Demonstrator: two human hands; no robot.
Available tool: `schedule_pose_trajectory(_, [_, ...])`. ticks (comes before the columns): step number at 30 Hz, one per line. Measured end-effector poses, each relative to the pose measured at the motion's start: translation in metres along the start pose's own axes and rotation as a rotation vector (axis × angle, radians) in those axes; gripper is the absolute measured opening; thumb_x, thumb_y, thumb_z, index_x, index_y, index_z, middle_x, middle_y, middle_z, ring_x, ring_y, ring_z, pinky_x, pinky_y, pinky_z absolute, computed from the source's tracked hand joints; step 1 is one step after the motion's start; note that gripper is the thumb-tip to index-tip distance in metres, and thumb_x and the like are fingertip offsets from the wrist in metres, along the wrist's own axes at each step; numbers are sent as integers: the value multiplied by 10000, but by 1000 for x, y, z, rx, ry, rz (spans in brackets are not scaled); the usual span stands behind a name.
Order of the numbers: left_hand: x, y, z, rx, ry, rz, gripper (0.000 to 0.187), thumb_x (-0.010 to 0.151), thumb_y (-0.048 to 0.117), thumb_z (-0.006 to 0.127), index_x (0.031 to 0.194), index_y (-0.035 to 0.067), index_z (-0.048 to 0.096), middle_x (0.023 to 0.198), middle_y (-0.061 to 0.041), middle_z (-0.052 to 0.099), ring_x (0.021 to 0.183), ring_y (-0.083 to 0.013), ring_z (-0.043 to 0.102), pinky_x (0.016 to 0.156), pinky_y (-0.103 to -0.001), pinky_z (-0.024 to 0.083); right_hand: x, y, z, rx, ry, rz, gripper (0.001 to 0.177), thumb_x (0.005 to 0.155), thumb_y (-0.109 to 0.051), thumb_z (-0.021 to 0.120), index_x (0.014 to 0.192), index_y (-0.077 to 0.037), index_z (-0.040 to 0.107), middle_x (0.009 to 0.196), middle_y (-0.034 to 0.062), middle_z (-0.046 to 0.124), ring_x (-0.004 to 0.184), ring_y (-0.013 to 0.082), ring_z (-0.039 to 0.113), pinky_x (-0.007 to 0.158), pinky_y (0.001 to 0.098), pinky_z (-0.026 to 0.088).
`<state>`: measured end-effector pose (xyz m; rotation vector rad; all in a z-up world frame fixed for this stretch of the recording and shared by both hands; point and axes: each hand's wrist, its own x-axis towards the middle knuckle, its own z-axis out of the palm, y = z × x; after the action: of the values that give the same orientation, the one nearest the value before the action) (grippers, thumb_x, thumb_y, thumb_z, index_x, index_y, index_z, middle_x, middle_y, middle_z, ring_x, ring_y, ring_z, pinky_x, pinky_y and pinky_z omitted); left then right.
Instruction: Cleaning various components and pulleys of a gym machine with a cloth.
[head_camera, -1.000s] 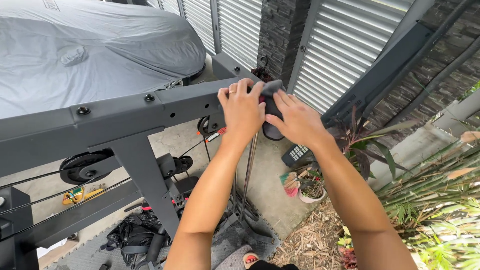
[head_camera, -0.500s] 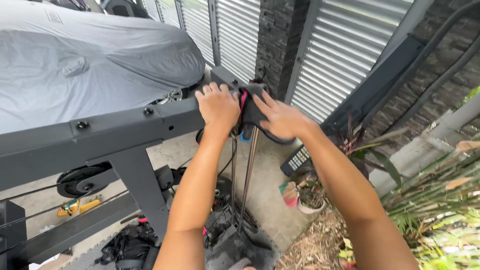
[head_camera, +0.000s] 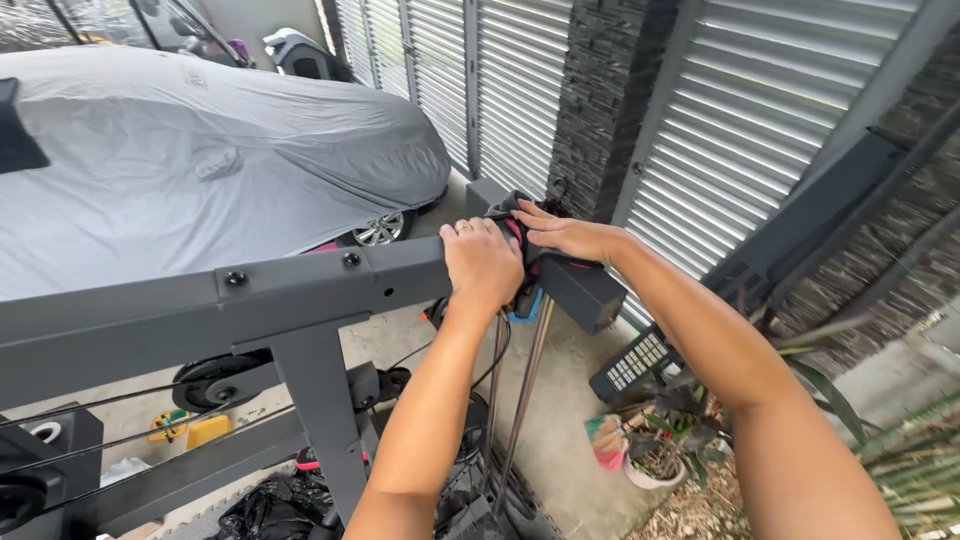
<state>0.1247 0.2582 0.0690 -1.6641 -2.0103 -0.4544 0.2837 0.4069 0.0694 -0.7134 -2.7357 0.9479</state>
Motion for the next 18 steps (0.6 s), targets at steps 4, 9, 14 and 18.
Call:
schedule_pose_trajectory(4, [-1,3,-4,-22,-91,-39,614,970,482,500,1279,-39,598,1180,-171,656,1145,-340,595,1037,-514,352,36,19,-5,88,-2,-82,660,1028,-450,443,1601,-152,312,1759,53,18,1602,195,47,1258,379,93])
schedule_pose_trajectory(9, [1,6,-9,4,-111,-27,795,912,505,578,1458,-53,428,1225,-175,628,1198,-356,567,1072,-529,320,112,43,-14,38,0,-83,689,1006,-461,381,1616,-163,263,1740,83,-4,1568,209,170,1228,361,210])
schedule_pose_trajectory(14, [1,6,-14,6,-143,-43,836,911,515,600,1481,-70,420,1221,-179,628,1193,-352,569,1069,-525,327,156,42,-18,-276,29,-87,702,1038,-481,389,1624,-134,221,1720,131,66,1583,271,83,1250,382,126])
schedule_pose_trajectory(18, [0,5,-12,0,-130,-31,830,906,514,609,1471,-64,421,1212,-179,627,1186,-353,566,1065,-527,327,167,36,-20,-300,16,15,699,1037,-491,413,1614,-123,271,1700,127,181,1597,252,123,1274,377,145])
